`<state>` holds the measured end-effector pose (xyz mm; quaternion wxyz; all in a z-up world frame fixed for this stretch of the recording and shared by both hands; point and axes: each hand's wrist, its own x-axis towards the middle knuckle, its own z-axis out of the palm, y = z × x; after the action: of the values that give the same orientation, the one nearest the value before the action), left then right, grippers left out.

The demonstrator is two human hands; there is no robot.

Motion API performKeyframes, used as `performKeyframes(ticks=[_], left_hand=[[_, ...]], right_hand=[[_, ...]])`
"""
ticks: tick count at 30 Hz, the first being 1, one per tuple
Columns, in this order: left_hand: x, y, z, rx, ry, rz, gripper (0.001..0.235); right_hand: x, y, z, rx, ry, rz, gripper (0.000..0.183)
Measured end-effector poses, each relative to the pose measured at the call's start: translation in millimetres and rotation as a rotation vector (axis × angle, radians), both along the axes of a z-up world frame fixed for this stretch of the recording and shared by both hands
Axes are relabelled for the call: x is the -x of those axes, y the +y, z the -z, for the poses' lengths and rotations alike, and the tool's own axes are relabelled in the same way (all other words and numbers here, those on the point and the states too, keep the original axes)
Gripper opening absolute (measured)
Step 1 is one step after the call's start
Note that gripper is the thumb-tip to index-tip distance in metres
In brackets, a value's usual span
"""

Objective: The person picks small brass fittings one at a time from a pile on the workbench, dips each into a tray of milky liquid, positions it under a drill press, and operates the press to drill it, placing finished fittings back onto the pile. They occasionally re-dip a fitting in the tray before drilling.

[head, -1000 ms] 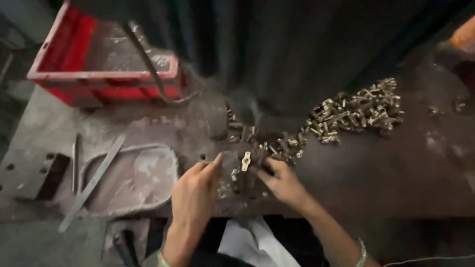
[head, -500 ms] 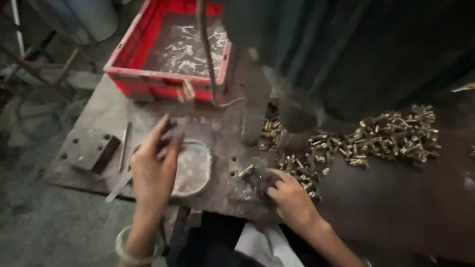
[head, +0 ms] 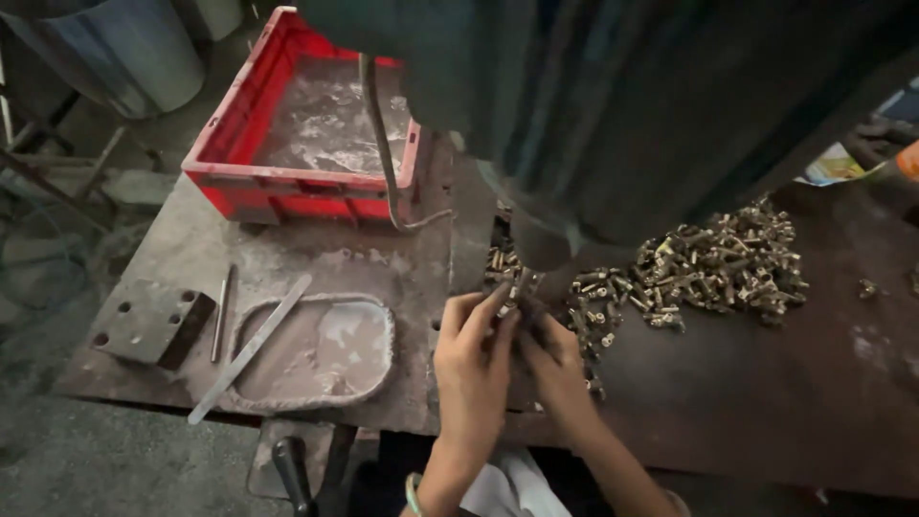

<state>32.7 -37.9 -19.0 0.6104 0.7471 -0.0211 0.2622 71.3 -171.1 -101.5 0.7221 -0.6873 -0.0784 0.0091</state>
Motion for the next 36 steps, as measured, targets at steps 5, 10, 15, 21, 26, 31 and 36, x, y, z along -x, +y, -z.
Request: performKeyframes(ticks=[5, 10, 15, 21, 26, 31, 36], left_hand=[[-2, 12, -8, -0.046, 0.009, 0.054, 0.030], [-8, 15, -15, -0.063, -0.011, 0.104, 0.032], [7, 17, 24, -0.169, -0.015, -0.084, 0.026], [-14, -102, 180, -0.367, 0.038, 0.547, 0.036], [-85, -156, 138, -1.327, -0.053, 0.035, 0.028], [-54, -118, 103, -0.675, -0.046, 0.155, 0.039], [38, -52, 103, 0.624, 0.422, 0.506, 0.023]], right_hand=[[4, 19, 12, -0.255, 0.087, 0.099, 0.033], [4, 17, 7, -0.065, 0.049, 0.227, 0.025], [1, 20, -9, -0.123, -0.066, 0.157, 0.018], [-33, -20, -26, -0.025, 0.110, -0.250, 0.022], [-14, -8, -34, 1.271, -0.547, 0.562, 0.044], [-15, 3, -53, 1.236, -0.215, 0.554, 0.051], [-47, -32, -48, -0.011, 0.213, -0.459, 0.026]])
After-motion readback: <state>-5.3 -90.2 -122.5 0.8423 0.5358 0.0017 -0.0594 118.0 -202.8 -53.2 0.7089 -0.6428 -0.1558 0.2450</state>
